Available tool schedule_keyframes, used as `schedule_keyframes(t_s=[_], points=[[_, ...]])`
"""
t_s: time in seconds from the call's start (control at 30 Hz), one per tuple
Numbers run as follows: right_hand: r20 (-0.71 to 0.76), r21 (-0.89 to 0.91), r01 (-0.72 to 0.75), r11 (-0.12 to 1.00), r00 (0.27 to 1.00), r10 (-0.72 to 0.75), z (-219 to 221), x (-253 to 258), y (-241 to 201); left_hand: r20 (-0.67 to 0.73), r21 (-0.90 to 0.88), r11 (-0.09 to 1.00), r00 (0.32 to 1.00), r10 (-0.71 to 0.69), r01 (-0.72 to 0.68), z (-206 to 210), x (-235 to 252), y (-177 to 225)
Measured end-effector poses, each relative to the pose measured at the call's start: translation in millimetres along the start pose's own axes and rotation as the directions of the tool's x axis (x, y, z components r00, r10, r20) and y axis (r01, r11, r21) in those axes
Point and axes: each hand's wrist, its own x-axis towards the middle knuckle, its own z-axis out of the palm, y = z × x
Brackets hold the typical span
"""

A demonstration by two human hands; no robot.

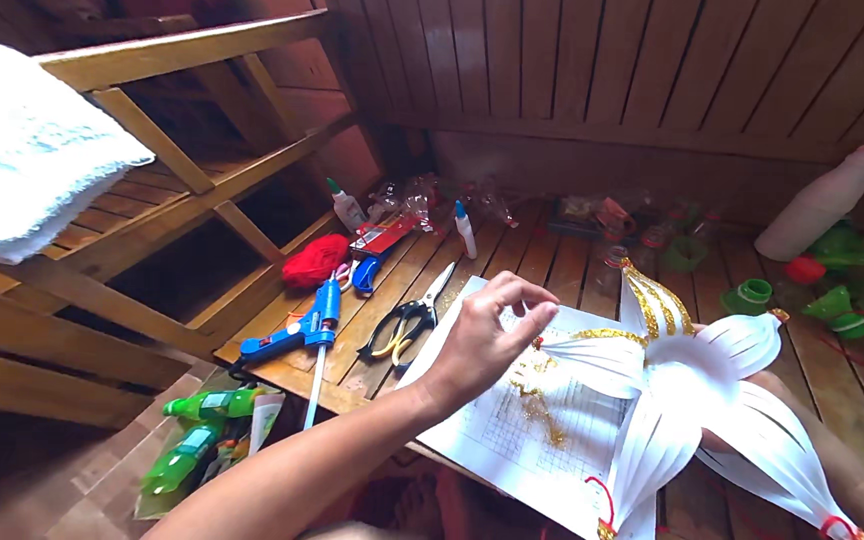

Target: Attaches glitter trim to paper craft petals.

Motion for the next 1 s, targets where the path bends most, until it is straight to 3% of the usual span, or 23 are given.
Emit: schedule_keyframes(t_s=[0.07,0.1,0.17,0.2,0.23,0.27,0.3,0.37,0.4,0.5,0.6,0.7,0.77,0.83,0.9,0.93,1.0], points=[[-0.089,0.061,-0.058,0.996,0.994,0.063,7.1,7.5,-0.7,0.057,0.123,0.988,0.993,-0.104,0.096,-12.5,-2.1,-7.0],[-0.189,0.11,-0.144,0.983,0.968,0.163,13.1,14.4,0.5,0.118,0.204,0.97,0.98,-0.159,0.133,-18.6,-4.1,-9.5],[-0.363,0.248,-0.331,0.911,0.84,0.404,28.5,26.9,-21.3,0.268,0.327,0.934,0.933,-0.241,0.147,-28.0,-10.1,-11.3],[-0.329,0.268,-0.297,0.917,0.866,0.376,23.9,23.8,-15.9,0.332,0.363,0.926,0.913,-0.236,0.107,-29.7,-14.6,-13.6],[-0.235,0.292,-0.203,0.935,0.932,0.276,16.7,19.0,-3.3,0.382,0.368,0.929,0.905,-0.186,0.036,-29.5,-20.1,-17.6],[-0.197,0.34,-0.132,0.931,0.958,0.208,15.7,16.3,1.9,0.419,0.346,0.937,0.902,-0.105,-0.051,-28.0,-25.7,-22.5],[-0.226,0.344,-0.143,0.928,0.947,0.23,20.4,16.0,-5.4,0.435,0.321,0.937,0.9,-0.015,-0.14,-25.3,-30.6,-27.9],[-0.462,0.26,-0.256,0.931,0.814,0.352,36.5,30.9,-16.2,0.448,0.29,0.921,0.887,0.11,-0.261,-20.7,-37.0,-35.7],[-0.502,0.229,-0.287,0.93,0.784,0.365,36.8,34.4,-11.3,0.453,0.286,0.91,0.879,0.149,-0.302,-18.8,-38.8,-38.8],[-0.383,0.254,-0.364,0.896,0.813,0.439,22.5,28.8,-1.7,0.466,0.306,0.852,0.848,0.255,-0.424,-14.5,-40.0,-44.4],[-0.159,-0.017,-0.495,0.869,0.859,0.487,13.8,19.6,-44.9,0.497,0.335,0.795,0.812,0.307,-0.506,-12.7,-40.3,-45.8],[-0.165,-0.04,-0.521,0.853,0.845,0.508,19.3,23.0,-57.7,0.509,0.361,0.761,0.798,0.324,-0.539,-12.7,-39.4,-47.1],[-0.096,-0.176,-0.435,0.883,0.901,0.424,7.0,20.8,-35.7,0.5,0.37,0.753,0.8,0.332,-0.544,-13.6,-37.2,-47.8],[-0.15,-0.076,-0.334,0.94,0.935,0.32,5.8,18.5,-15.7,0.476,0.372,0.768,0.817,0.325,-0.522,-15.2,-35.5,-47.6],[-0.386,0.09,-0.184,0.979,0.9,0.205,19.6,21.4,11.1,0.447,0.389,0.787,0.845,0.294,-0.479,-17.2,-34.5,-46.8],[-0.435,0.055,-0.188,0.981,0.879,0.193,20.3,24.2,21.5,0.439,0.4,0.795,0.857,0.27,-0.455,-18.7,-34.4,-46.6],[-0.325,-0.031,-0.271,0.962,0.913,0.247,14.8,20.9,6.2,0.44,0.412,0.816,0.873,0.21,-0.404,-23.0,-35.7,-45.5]])
